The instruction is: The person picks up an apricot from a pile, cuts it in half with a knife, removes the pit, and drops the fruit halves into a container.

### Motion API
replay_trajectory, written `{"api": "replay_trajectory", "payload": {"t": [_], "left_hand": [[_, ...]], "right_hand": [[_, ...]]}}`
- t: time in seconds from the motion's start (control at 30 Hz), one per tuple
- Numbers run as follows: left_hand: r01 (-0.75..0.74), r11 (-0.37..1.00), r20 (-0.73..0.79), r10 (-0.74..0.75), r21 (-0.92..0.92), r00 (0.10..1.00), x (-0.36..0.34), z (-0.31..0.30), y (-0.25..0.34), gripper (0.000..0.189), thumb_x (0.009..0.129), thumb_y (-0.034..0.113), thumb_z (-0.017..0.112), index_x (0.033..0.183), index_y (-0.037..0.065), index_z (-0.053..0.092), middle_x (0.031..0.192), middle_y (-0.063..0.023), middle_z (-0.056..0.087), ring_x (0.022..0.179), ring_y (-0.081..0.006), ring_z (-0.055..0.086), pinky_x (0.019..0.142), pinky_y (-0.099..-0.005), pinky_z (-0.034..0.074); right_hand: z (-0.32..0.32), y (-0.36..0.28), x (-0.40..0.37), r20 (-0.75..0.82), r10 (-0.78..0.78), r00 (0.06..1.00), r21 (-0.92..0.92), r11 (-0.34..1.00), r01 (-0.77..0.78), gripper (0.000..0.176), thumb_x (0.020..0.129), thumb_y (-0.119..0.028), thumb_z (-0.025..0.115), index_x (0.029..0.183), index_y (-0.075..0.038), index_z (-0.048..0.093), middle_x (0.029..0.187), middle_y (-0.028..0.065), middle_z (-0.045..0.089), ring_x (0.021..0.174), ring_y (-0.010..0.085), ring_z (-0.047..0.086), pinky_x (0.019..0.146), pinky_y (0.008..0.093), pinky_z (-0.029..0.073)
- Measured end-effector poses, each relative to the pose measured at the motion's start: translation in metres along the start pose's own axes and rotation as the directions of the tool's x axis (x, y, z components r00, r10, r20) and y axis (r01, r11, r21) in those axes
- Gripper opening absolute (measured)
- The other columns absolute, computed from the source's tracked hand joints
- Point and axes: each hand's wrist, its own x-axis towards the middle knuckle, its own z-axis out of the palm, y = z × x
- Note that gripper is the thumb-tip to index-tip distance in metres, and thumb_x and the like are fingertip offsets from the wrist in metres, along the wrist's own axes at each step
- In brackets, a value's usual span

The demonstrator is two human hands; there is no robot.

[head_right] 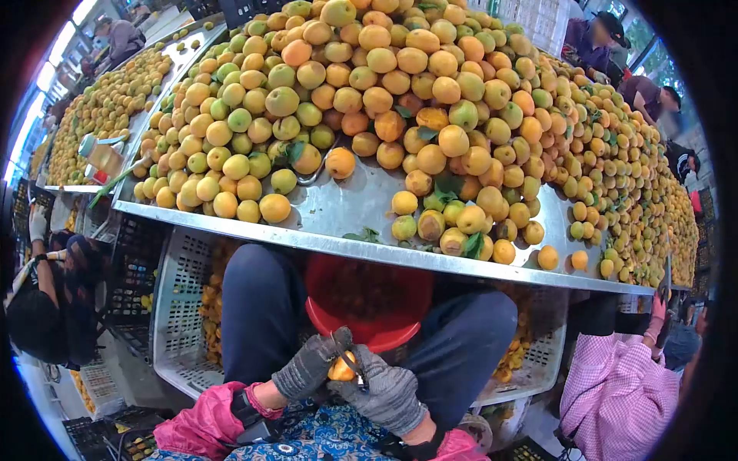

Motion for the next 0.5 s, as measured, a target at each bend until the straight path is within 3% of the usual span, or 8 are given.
{"api": "replay_trajectory", "payload": {"t": [0.03, 0.07, 0.13, 0.2, 0.27, 0.33, 0.4, 0.5], "left_hand": [[-0.242, 0.941, 0.012, 0.246, 0.238, 0.969, 0.0, -0.002, -0.006, 0.04, 0.09, 0.007, 0.049, 0.129, -0.002, 0.051, 0.102, -0.0214, 0.064, 0.085, -0.0338, 0.064, 0.073, -0.0396, 0.05], [-0.232, 0.942, 0.012, 0.236, 0.24, 0.972, 0.002, 0.0, -0.011, 0.04, 0.09, 0.007, 0.049, 0.129, -0.002, 0.051, 0.102, -0.0214, 0.064, 0.085, -0.0338, 0.064, 0.073, -0.0396, 0.05], [-0.017, 0.966, -0.217, -0.041, -0.258, 0.975, 0.004, 0.015, -0.019, 0.034, 0.097, 0.038, 0.052, 0.095, 0.007, 0.066, 0.082, -0.0002, 0.063, 0.076, -0.0075, 0.058, 0.068, -0.0273, 0.049], [0.031, 0.937, -0.231, -0.118, -0.348, 0.966, 0.003, 0.017, -0.016, 0.032, 0.097, 0.036, 0.053, 0.096, 0.007, 0.067, 0.082, 0.0005, 0.063, 0.077, -0.0074, 0.059, 0.068, -0.0265, 0.049], [-0.193, 0.908, -0.152, 0.265, 0.372, 0.952, -0.001, 0.012, 0.006, 0.043, 0.088, 0.005, 0.051, 0.131, -0.001, 0.05, 0.103, -0.0231, 0.063, 0.088, -0.0341, 0.063, 0.075, -0.0405, 0.049], [-0.137, 0.972, -0.228, 0.18, 0.191, 0.957, -0.001, 0.019, -0.027, 0.046, 0.085, 0.006, 0.054, 0.13, -0.002, 0.05, 0.1, -0.022, 0.063, 0.085, -0.0338, 0.062, 0.073, -0.04, 0.049], [-0.268, 0.815, -0.177, 0.407, 0.514, 0.896, -0.001, 0.014, -0.018, 0.049, 0.082, 0.008, 0.059, 0.129, -0.004, 0.05, 0.099, -0.0208, 0.063, 0.085, -0.0345, 0.062, 0.073, -0.0409, 0.049], [-0.318, 0.736, -0.154, 0.494, 0.597, 0.856, 0.002, 0.015, -0.025, 0.052, 0.079, 0.009, 0.063, 0.127, -0.005, 0.05, 0.099, -0.0202, 0.063, 0.084, -0.0353, 0.062, 0.071, -0.0425, 0.049]], "right_hand": [[0.001, -0.005, 0.003, -0.019, 0.019, 1.0, 0.042, 0.999, -0.018, 0.058, 0.075, -0.036, 0.077, 0.116, 0.0, 0.059, 0.087, 0.0147, 0.067, 0.065, 0.0298, 0.066, 0.057, 0.0359, 0.051], [0.002, -0.007, 0.006, -0.016, 0.025, 1.0, 0.05, 0.998, -0.024, 0.058, 0.075, -0.036, 0.077, 0.116, 0.0, 0.059, 0.087, 0.0147, 0.067, 0.065, 0.0298, 0.066, 0.057, 0.0359, 0.051], [0.006, -0.009, 0.006, -0.079, 0.101, 0.992, 0.081, 0.992, -0.095, 0.056, 0.075, -0.034, 0.078, 0.115, 0.0, 0.059, 0.088, 0.0151, 0.067, 0.068, 0.0304, 0.066, 0.058, 0.036, 0.052], [0.009, -0.006, 0.009, -0.097, 0.099, 0.99, 0.126, 0.988, -0.087, 0.056, 0.075, -0.031, 0.078, 0.117, 0.0, 0.058, 0.09, 0.0156, 0.068, 0.072, 0.031, 0.068, 0.061, 0.0358, 0.053], [0.012, 0.002, 0.006, -0.045, 0.193, 0.98, 0.221, 0.959, -0.179, 0.055, 0.076, -0.029, 0.078, 0.118, 0.001, 0.058, 0.094, 0.0164, 0.068, 0.076, 0.0319, 0.068, 0.065, 0.0354, 0.054], [0.009, -0.004, 0.013, -0.003, 0.258, 0.966, 0.274, 0.93, -0.247, 0.054, 0.076, -0.027, 0.078, 0.117, 0.001, 0.058, 0.097, 0.017, 0.068, 0.081, 0.0304, 0.069, 0.07, 0.0339, 0.055], [0.013, -0.002, 0.017, 0.013, 0.337, 0.941, 0.402, 0.861, -0.314, 0.051, 0.077, -0.025, 0.078, 0.116, 0.002, 0.059, 0.097, 0.0165, 0.068, 0.085, 0.0247, 0.069, 0.074, 0.0316, 0.054], [0.013, -0.005, 0.02, 0.011, 0.446, 0.895, 0.506, 0.769, -0.39, 0.047, 0.079, -0.022, 0.077, 0.115, 0.003, 0.06, 0.096, 0.0121, 0.069, 0.085, 0.0154, 0.066, 0.076, 0.0286, 0.053]]}}
